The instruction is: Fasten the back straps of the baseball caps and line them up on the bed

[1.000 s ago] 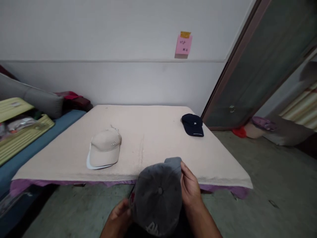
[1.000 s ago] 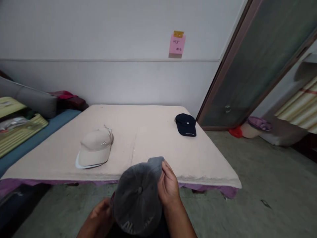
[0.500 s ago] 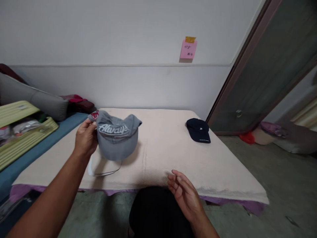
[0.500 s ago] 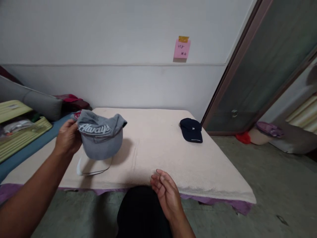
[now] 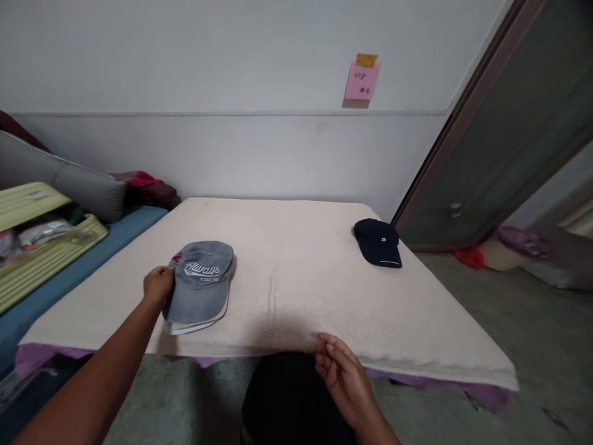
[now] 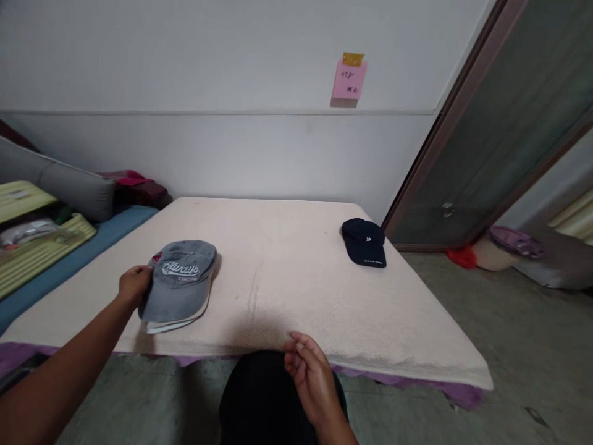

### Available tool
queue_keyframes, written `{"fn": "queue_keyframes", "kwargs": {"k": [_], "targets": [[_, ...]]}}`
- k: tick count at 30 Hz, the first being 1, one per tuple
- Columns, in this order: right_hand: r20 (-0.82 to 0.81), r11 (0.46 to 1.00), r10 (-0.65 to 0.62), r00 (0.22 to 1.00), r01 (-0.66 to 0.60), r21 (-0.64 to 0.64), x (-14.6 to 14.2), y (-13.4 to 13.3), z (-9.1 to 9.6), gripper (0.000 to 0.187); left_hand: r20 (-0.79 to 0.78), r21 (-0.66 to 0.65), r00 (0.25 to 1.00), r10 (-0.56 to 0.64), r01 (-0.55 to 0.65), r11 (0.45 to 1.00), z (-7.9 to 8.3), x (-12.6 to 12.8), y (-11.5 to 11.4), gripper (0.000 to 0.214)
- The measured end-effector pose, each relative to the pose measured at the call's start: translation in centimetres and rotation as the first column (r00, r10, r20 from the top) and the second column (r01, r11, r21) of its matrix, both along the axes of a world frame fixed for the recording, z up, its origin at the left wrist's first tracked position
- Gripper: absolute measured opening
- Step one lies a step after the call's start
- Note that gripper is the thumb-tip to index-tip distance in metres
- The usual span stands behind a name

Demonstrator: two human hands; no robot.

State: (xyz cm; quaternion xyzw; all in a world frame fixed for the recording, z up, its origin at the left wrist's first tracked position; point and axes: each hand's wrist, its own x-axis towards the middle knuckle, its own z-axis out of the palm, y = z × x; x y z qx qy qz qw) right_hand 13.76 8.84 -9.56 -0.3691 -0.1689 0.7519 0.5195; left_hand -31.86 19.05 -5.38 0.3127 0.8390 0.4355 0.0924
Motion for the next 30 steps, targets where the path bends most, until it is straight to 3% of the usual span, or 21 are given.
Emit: {"fn": "queue_keyframes", "kwargs": {"k": [5, 8, 12, 13, 14, 16, 18, 20, 21, 22, 24, 26, 30], "targets": [[-0.005, 1.000, -0.003, 1.000, 0.003, -0.028, 0.3, -0.3, 0.0, 0.020, 0.004, -0.014, 0.992, 0.127, -0.126, 0.992, -0.3, 0.0, -0.8, 0.014], [-0.024, 1.000, -0.019, 1.000, 0.019, -0.015, 1.1, 0.0, 0.2, 0.019, 0.001, 0.027, 0.990, 0.140, -0.140, 0.990, 1.0, 0.7, -1.8, 0.014], [-0.027, 0.995, -0.093, 0.995, 0.094, 0.016, 2.9, 1.6, 0.0, 0.019, -0.072, 0.159, 0.983, 0.170, -0.157, 0.975, 4.0, 4.8, -3.8, 0.005], [-0.018, 0.993, -0.118, 0.993, 0.119, 0.020, 3.4, 2.2, -0.3, 0.019, -0.212, 0.265, 0.965, 0.155, -0.096, 0.960, 4.5, 6.5, -4.4, 0.009], [-0.005, 0.989, -0.146, 0.989, 0.146, 0.022, 4.1, 3.0, -0.6, 0.019, -0.319, 0.291, 0.944, 0.088, 0.009, 0.957, 4.5, 8.4, -4.9, 0.014], [0.037, 0.977, -0.212, 0.977, 0.212, 0.017, 5.4, 4.8, -1.4, 0.020, -0.376, 0.239, 0.909, -0.176, 0.279, 0.930, 3.3, 12.6, -5.5, 0.020], [0.087, 0.958, -0.288, 0.954, 0.288, 0.010, 7.0, 7.0, -2.1, 0.019, -0.303, 0.139, 0.798, -0.522, 0.578, 0.804, 0.5, 16.8, -5.3, 0.020], [0.102, 0.939, -0.344, 0.933, 0.345, 0.013, 8.7, 9.5, -2.5, 0.017, -0.172, 0.061, 0.701, -0.693, 0.709, 0.702, -3.1, 20.5, -4.4, 0.021], [0.105, 0.930, -0.368, 0.924, 0.368, 0.013, 9.7, 10.8, -2.6, 0.017, -0.122, 0.021, 0.661, -0.741, 0.748, 0.664, -4.7, 22.1, -3.8, 0.022], [0.111, 0.920, -0.391, 0.914, 0.393, 0.011, 10.7, 12.2, -2.7, 0.016, -0.102, -0.016, 0.659, -0.745, 0.748, 0.663, -6.1, 23.3, -3.3, 0.023], [0.127, 0.901, -0.431, 0.894, 0.435, -0.005, 12.9, 15.1, -2.6, 0.015, -0.164, -0.115, 0.685, -0.710, 0.702, 0.703, -8.0, 25.0, -2.5, 0.022], [0.143, 0.882, -0.462, 0.876, 0.470, -0.030, 15.0, 17.8, -2.5, 0.017, -0.249, -0.175, 0.680, -0.690, 0.669, 0.723, -8.8, 25.6, -2.2, 0.021], [0.167, 0.849, -0.500, 0.850, 0.519, -0.099, 18.4, 22.7, -2.4, 0.031, -0.267, -0.139, 0.635, -0.725, 0.719, 0.681, -9.2, 25.2, -2.4, 0.017]]}}
